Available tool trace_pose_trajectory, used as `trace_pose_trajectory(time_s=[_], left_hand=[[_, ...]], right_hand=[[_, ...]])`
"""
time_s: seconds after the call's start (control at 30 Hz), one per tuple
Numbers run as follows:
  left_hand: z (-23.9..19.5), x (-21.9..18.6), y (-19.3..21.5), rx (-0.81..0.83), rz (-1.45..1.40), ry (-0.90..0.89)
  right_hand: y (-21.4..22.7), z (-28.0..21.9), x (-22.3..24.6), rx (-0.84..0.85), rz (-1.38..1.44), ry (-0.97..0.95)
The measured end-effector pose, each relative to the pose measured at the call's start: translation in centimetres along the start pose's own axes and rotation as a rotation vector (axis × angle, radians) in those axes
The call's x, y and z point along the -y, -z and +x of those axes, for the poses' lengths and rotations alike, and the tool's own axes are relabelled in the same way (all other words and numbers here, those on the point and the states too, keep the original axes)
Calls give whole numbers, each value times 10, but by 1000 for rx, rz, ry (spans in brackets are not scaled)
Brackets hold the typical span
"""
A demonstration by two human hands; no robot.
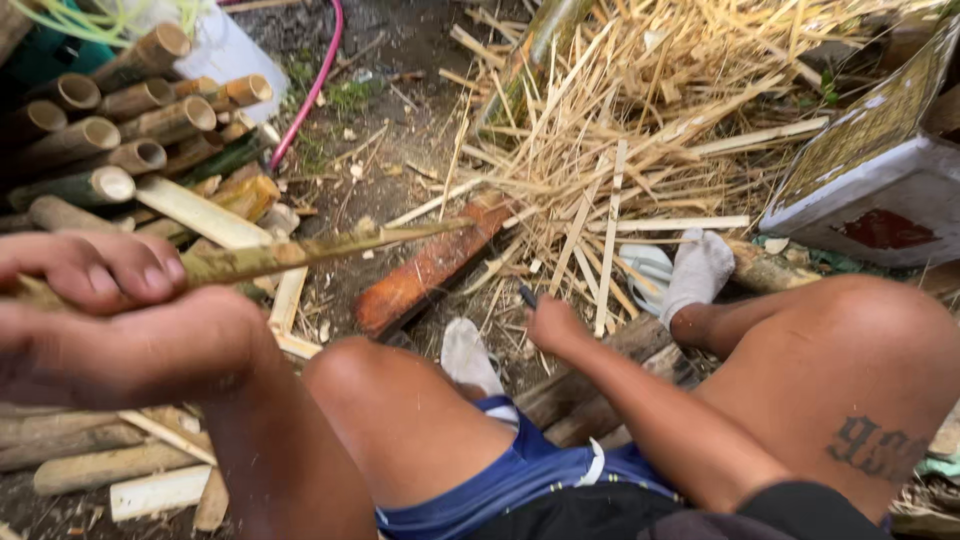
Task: The person sits on the ground and uses a knife to sharpen the end of a bamboo stick. They repeatedly scrape the knife along the bamboo to create a pointed tip, with bamboo shavings accumulating on the ground.
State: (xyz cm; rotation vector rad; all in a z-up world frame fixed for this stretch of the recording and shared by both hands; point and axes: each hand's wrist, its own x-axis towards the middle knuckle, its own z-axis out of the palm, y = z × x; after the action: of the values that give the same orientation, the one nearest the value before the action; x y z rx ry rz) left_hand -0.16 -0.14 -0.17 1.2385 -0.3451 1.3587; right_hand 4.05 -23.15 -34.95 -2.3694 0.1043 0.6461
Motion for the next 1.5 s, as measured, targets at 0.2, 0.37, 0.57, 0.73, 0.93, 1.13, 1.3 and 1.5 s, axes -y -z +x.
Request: trace_pose_trajectory(time_s=[0.2, 0.37, 0.57, 0.73, 0.93, 1.13, 1.3, 1.5], left_hand=[[-6, -1, 21, 182, -245, 143], [-17, -9, 30, 159, -24, 154], [-24, -15, 23, 83, -64, 69], [-28, -15, 16, 110, -71, 52], [-2, 54, 39, 214, -156, 115], [-100, 200, 56, 29, -25, 885], [-179, 231, 29, -162, -257, 1711], [-91, 226, -32, 201, -335, 1608]], right_hand=[[56, -130, 112, -94, 306, 467], [80, -163, 137, -306, 387, 936], [76, -141, 134, -188, 307, 680], [30, -104, 98, -178, 334, 722], [-27, 46, -33, -7, 36, -78], [-35, 78, -62, -98, 218, -161], [26, 56, -44, -186, 491, -308], [61, 28, -17, -130, 764, -191]])
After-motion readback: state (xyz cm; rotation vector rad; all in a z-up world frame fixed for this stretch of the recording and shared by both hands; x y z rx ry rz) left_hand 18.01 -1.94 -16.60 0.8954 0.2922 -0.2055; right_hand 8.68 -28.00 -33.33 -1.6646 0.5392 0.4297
